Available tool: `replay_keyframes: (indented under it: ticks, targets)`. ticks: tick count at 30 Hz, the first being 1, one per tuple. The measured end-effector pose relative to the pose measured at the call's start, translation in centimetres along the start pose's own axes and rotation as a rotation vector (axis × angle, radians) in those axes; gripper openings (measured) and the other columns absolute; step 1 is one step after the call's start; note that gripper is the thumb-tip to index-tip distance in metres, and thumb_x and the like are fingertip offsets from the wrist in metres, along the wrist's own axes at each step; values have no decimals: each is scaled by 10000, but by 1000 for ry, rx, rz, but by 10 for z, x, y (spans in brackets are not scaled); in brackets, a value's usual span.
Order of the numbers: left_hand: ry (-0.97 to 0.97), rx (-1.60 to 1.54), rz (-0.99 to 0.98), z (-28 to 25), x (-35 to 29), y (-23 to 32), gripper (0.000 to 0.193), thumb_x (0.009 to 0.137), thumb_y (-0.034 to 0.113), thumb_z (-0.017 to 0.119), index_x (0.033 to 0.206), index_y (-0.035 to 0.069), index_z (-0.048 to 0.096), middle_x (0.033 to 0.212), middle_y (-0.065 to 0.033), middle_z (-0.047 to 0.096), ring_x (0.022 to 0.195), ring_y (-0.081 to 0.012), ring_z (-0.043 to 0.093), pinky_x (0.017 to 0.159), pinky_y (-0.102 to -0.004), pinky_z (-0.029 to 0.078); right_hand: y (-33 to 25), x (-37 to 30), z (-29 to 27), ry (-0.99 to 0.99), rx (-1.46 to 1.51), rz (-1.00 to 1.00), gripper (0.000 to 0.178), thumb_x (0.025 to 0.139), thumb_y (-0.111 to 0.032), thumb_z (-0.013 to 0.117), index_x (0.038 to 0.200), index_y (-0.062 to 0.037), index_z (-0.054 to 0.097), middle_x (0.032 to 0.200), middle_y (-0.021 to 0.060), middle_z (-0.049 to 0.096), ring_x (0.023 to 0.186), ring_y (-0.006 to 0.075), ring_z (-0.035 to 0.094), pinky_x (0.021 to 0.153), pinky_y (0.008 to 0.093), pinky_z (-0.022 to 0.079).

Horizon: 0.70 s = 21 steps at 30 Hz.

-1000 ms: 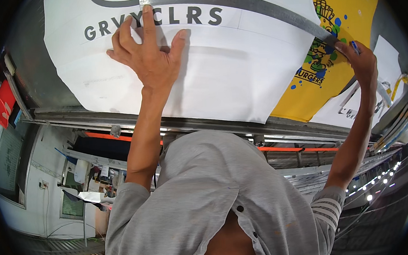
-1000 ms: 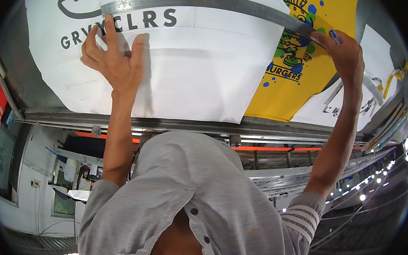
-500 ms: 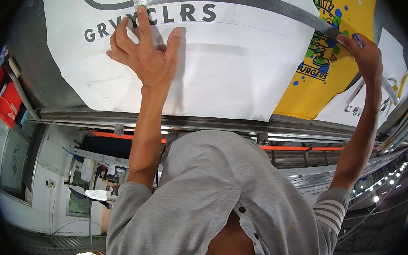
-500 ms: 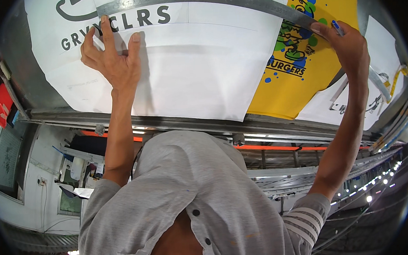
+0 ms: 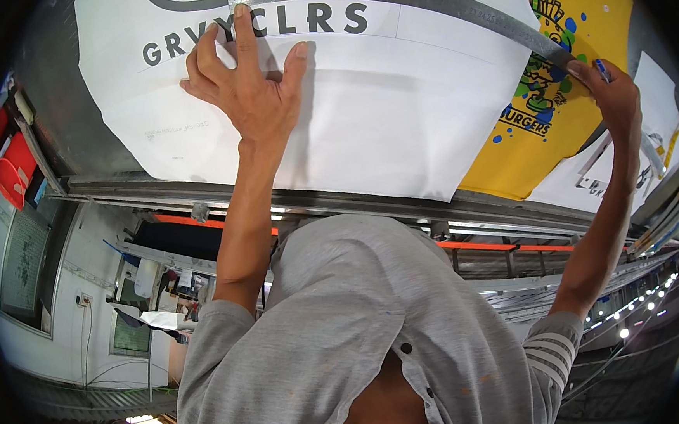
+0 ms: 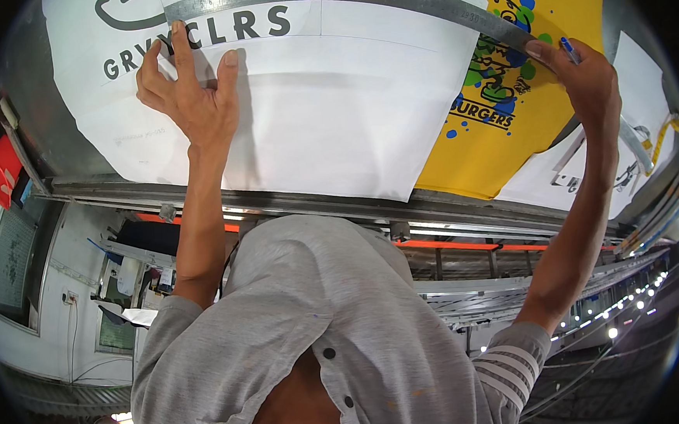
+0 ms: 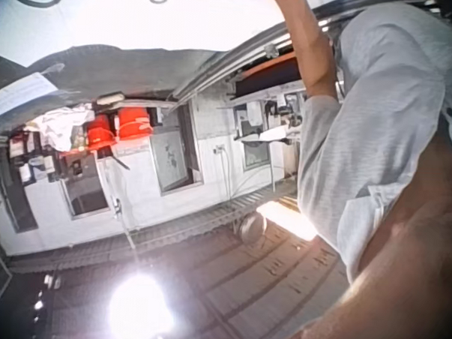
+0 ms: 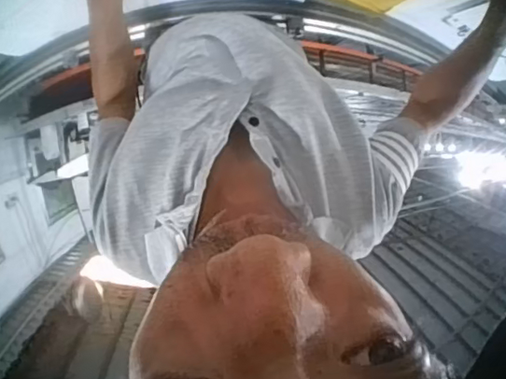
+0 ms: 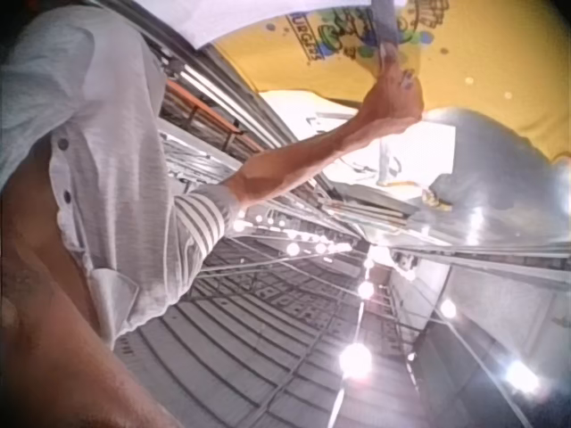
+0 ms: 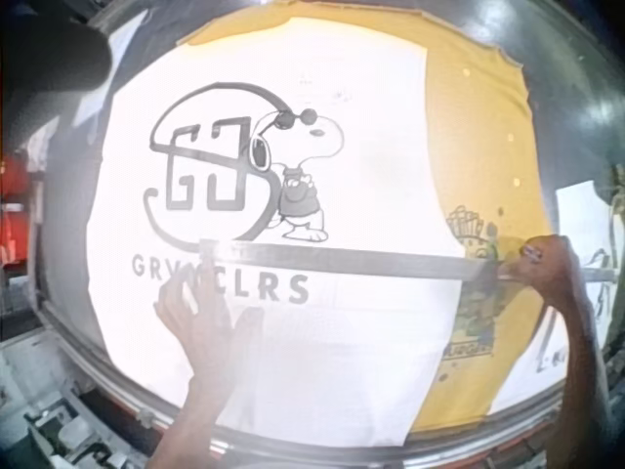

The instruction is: The person measures and marks a large white fabric sheet with a logo using a metal ruler and a blue marker. They align the ruler, draw straight lines, and adjust the fabric position on a metal work table. A second person briefly assists by holding the fabric.

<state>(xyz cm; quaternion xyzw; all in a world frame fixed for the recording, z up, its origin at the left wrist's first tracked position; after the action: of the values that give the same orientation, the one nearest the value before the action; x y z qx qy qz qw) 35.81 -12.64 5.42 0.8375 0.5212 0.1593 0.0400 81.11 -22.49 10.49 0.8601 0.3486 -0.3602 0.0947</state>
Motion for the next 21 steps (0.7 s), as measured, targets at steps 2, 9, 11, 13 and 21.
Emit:
replay_keyframes:
  ticks: [2,9,11,13,21]
  targets:
    - [12,-4,7,0,0,0,761,854,677,600,1374,120,578,1313,-222,372,1213,-399,282,898,-619,220,1,1,0,17,-19,-20,559,774,-619,747,892,-72,743,614,-4,571,577,94,502,582,280,375]
    - [6,-18,-3,0,0,1,762,855,676,599,1377,121,574,1311,-228,367,1217,-398,276,900,-622,216,4,3,1,-3,-7,-3,572,769,-637,747,858,-72,736,591,-10,549,560,94,491,567,283,365]
    - [1,-6,3,-1,0,1,761,855,675,600,1375,120,576,1312,-227,365,1216,-398,276,900,-622,215,3,3,0,28,-38,-23,576,765,-640,748,846,-70,731,589,-10,548,558,95,491,565,283,364]
    - [0,-4,5,-1,0,1,761,854,674,601,1372,117,578,1313,-226,364,1214,-396,277,902,-620,214,3,3,0,27,-43,-24,581,762,-643,749,836,-68,727,588,-9,548,557,97,493,565,284,366]
    - [6,-18,2,0,0,0,766,852,672,605,1362,101,587,1308,-219,363,1203,-382,280,913,-592,211,3,3,-1,7,-42,-28,584,757,-648,748,825,-68,721,595,-2,557,564,103,505,575,285,382]
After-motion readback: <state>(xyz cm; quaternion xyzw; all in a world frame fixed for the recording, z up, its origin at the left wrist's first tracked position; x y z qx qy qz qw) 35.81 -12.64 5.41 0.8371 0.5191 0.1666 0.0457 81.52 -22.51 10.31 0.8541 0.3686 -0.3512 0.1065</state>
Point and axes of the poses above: each hand's wrist, its own x-axis towards the middle knuckle, its own z-axis out of the palm, y = z × x, the point moved 2 cm from there along x, towards the middle knuckle
